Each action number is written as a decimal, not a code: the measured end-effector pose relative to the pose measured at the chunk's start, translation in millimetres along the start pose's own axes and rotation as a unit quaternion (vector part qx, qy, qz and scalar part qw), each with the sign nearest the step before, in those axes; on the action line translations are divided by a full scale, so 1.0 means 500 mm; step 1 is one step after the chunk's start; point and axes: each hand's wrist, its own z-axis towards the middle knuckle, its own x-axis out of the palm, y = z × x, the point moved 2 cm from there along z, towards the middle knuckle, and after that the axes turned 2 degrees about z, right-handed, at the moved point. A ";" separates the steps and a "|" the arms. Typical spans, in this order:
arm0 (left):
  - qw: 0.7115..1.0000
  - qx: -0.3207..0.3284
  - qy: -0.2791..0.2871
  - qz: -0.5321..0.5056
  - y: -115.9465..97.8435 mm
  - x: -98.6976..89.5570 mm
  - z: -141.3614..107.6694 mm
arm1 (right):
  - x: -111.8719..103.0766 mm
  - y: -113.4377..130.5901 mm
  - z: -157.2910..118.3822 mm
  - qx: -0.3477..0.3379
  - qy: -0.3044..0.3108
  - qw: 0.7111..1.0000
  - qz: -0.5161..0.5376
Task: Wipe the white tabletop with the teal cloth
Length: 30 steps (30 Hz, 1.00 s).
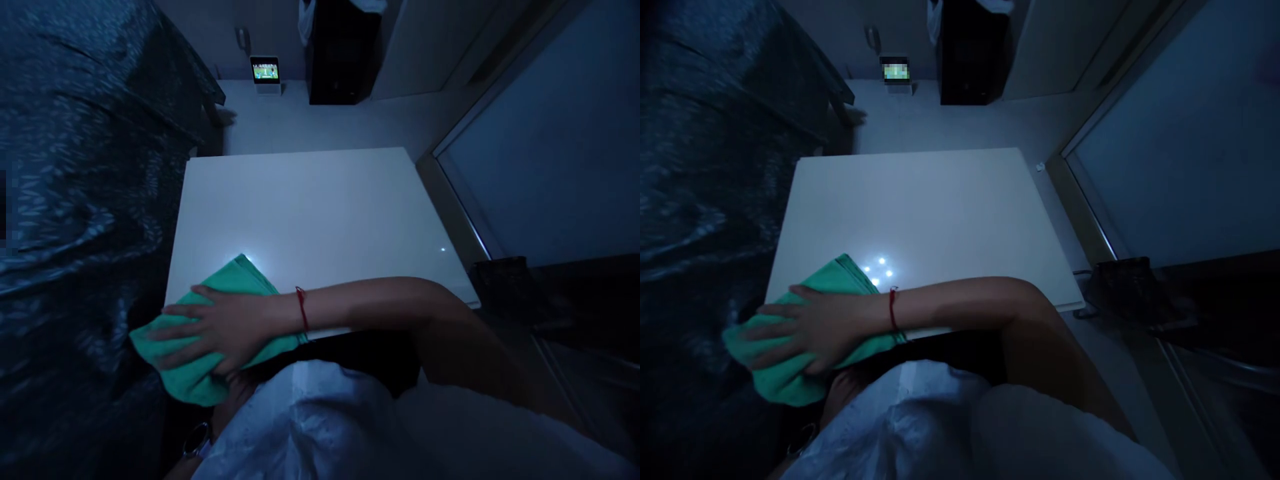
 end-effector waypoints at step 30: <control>0.998 -0.030 -0.031 -0.044 -0.019 -0.034 0.011 | 0.064 -0.570 -0.292 0.604 -0.170 0.771 0.108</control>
